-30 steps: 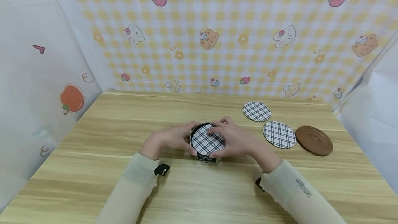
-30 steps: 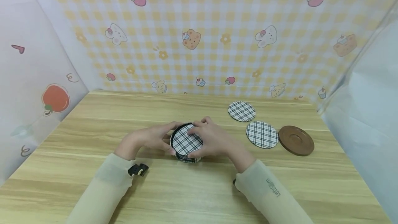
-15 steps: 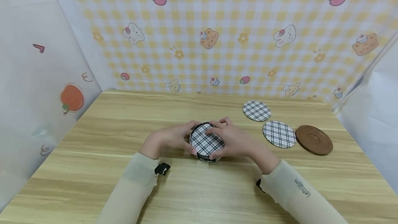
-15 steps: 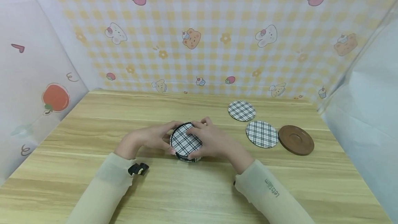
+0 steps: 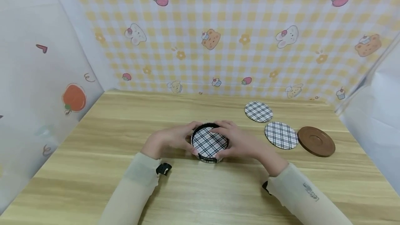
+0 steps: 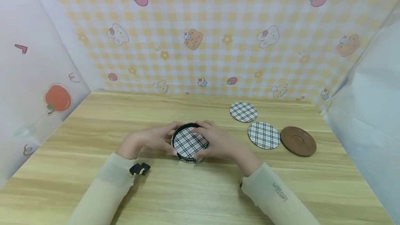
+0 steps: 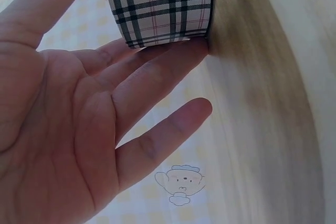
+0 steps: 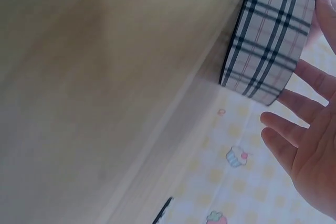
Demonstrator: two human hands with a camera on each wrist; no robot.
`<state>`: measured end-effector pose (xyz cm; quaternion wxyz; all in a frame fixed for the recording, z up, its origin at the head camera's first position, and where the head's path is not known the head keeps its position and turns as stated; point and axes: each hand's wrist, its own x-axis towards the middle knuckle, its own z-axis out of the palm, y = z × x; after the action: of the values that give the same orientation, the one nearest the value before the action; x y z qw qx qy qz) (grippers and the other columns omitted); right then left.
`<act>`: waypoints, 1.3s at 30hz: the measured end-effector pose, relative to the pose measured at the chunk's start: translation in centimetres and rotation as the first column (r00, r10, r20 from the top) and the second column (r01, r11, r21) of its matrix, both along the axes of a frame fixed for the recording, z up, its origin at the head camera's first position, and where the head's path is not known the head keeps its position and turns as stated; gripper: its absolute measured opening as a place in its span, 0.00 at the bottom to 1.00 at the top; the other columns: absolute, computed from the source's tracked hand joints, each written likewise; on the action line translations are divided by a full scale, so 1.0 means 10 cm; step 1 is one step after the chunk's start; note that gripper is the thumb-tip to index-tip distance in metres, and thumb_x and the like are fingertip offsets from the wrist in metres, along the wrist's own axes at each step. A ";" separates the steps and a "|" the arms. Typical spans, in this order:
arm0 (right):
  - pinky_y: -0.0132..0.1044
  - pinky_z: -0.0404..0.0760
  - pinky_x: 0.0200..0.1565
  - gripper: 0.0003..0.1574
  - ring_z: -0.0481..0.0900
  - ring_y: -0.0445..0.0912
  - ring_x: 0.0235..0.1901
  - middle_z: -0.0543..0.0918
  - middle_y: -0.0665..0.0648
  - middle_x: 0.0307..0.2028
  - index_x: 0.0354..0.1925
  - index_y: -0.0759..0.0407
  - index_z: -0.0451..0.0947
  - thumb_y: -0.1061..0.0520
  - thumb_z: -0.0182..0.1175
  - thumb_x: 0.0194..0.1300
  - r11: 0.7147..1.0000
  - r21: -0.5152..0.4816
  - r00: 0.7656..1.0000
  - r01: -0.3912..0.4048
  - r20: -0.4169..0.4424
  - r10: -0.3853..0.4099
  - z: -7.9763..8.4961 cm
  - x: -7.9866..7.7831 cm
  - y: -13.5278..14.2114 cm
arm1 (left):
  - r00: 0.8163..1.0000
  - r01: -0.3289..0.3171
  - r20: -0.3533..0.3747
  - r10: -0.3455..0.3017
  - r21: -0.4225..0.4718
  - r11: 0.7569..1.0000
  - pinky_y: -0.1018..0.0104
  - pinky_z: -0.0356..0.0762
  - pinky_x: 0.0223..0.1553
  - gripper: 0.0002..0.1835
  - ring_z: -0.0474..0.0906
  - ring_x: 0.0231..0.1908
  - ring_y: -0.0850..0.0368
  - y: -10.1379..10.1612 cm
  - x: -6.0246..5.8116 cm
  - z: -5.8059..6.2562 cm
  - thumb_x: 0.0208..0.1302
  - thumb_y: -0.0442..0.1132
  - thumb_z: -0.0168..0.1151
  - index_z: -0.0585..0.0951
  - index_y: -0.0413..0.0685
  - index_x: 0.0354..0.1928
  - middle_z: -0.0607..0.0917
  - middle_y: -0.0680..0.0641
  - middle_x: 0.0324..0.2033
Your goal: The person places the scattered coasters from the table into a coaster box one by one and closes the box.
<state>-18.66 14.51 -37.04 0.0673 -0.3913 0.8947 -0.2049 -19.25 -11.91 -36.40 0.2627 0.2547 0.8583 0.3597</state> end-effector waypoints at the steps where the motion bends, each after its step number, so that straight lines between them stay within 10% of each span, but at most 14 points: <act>1: 0.60 0.69 0.68 0.49 0.56 0.62 0.74 0.60 0.64 0.75 0.68 0.56 0.69 0.38 0.73 0.54 1.000 0.001 1.000 0.007 0.002 -0.007 0.00 0.00 0.03 | 1.000 0.001 0.005 -0.001 0.005 1.000 0.49 0.65 0.71 0.49 0.68 0.68 0.46 0.01 0.00 0.01 0.55 0.40 0.75 0.56 0.54 0.75 0.69 0.46 0.70; 39: 0.72 0.65 0.61 0.44 0.60 0.73 0.68 0.63 0.75 0.70 0.65 0.63 0.72 0.42 0.71 0.58 0.956 0.078 0.959 0.282 -0.024 -0.281 0.01 -0.05 1.58 | 0.999 -0.030 0.020 0.030 -0.005 1.000 0.49 0.65 0.71 0.50 0.68 0.69 0.44 0.01 0.01 0.01 0.53 0.40 0.76 0.57 0.52 0.75 0.70 0.44 0.69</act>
<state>-19.16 30.31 -36.92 0.0475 -0.2583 0.9492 -0.1733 -19.13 -11.82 -36.26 0.2663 0.2374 0.8604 0.3640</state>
